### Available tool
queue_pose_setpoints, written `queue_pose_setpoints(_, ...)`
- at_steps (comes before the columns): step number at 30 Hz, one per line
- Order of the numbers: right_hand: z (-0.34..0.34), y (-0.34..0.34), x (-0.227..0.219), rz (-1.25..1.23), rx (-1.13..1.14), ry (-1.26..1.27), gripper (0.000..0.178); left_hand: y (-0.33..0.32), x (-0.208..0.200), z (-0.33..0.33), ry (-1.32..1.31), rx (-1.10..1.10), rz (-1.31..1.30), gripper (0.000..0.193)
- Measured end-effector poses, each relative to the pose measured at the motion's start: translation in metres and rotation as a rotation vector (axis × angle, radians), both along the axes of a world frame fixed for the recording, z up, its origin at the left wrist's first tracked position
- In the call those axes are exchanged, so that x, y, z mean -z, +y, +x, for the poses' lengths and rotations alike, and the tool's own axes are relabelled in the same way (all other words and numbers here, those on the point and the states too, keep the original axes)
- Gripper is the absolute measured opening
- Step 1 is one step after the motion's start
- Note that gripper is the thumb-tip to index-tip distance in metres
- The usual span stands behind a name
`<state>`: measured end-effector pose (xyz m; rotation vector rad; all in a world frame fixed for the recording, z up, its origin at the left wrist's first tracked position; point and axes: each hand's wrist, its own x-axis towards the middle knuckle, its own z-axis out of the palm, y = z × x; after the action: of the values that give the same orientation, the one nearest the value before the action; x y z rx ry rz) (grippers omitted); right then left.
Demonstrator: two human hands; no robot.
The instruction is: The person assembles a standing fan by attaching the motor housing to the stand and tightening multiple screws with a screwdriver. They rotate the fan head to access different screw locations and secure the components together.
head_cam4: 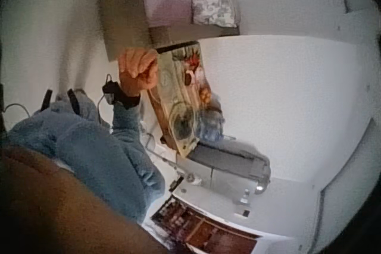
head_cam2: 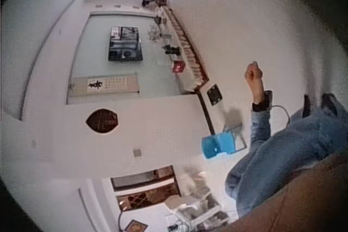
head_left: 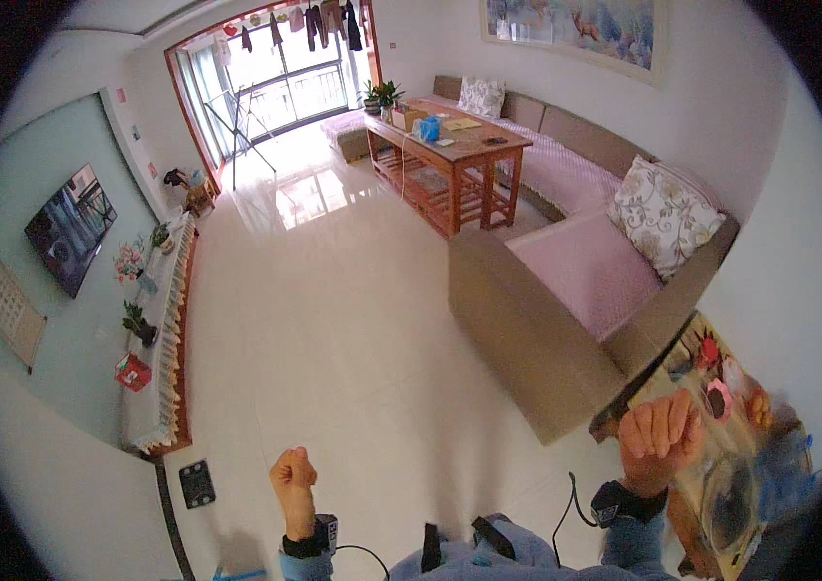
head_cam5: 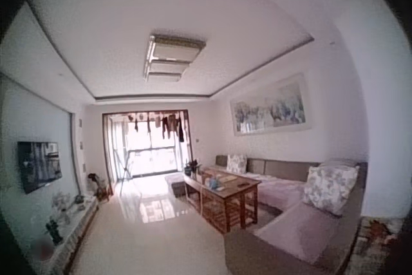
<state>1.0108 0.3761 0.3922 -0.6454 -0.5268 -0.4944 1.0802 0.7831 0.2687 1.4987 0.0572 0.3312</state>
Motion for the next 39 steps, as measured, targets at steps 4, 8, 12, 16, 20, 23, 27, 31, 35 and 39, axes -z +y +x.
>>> queue_pose_setpoints(4, 0.108, -0.02, 0.012, -0.018, 0.052, 0.063, 0.034, -0.03, 0.001, 0.112, -0.014, 0.124, -0.046, 0.037)
queue_pose_setpoints(8, 0.228, -0.043, 0.023, 0.077, 0.046, 0.049, 0.032, -0.045, -0.005, 0.215, -0.089, -0.042, -0.015, 0.02)
queue_pose_setpoints(12, 0.369, -0.052, 0.014, 0.313, -0.071, 0.065, 0.029, -0.035, -0.034, 0.313, -0.144, -0.211, -0.029, 0.006)
queue_pose_setpoints(16, 0.497, -0.049, -0.001, 0.19, -0.208, 0.189, 0.027, -0.004, -0.034, 0.372, -0.04, -0.269, 0.095, 0.009)
queue_pose_setpoints(20, 0.621, -0.042, 0.0, 0.128, -0.202, 0.146, 0.026, 0.02, 0.009, 0.44, 0.115, -0.45, 0.074, 0.014)
queue_pose_setpoints(23, 0.706, -0.038, 0.011, 0.178, -0.194, 0.14, 0.026, 0.047, 0.033, 0.519, 0.135, -0.504, 0.087, 0.017)
queue_pose_setpoints(27, 0.81, -0.039, 0.012, 0.246, -0.083, 0.09, 0.025, 0.079, 0.028, 0.679, 0.039, -0.494, 0.012, 0.02)
queue_pose_setpoints(31, 0.865, -0.059, 0.003, 0.246, 0.113, 0.132, 0.024, 0.051, -0.003, 0.848, 0.035, -0.241, 0.07, 0.031)
queue_pose_setpoints(35, 0.902, -0.098, 0.006, 0.169, 0.291, 0.126, 0.023, -0.011, -0.034, 0.983, -0.018, 0.107, 0.15, 0.036)
queue_pose_setpoints(39, 0.955, -0.144, 0.021, 0.229, 0.424, 0.174, 0.024, -0.079, -0.033, 1.075, -0.063, 0.17, 0.105, 0.038)
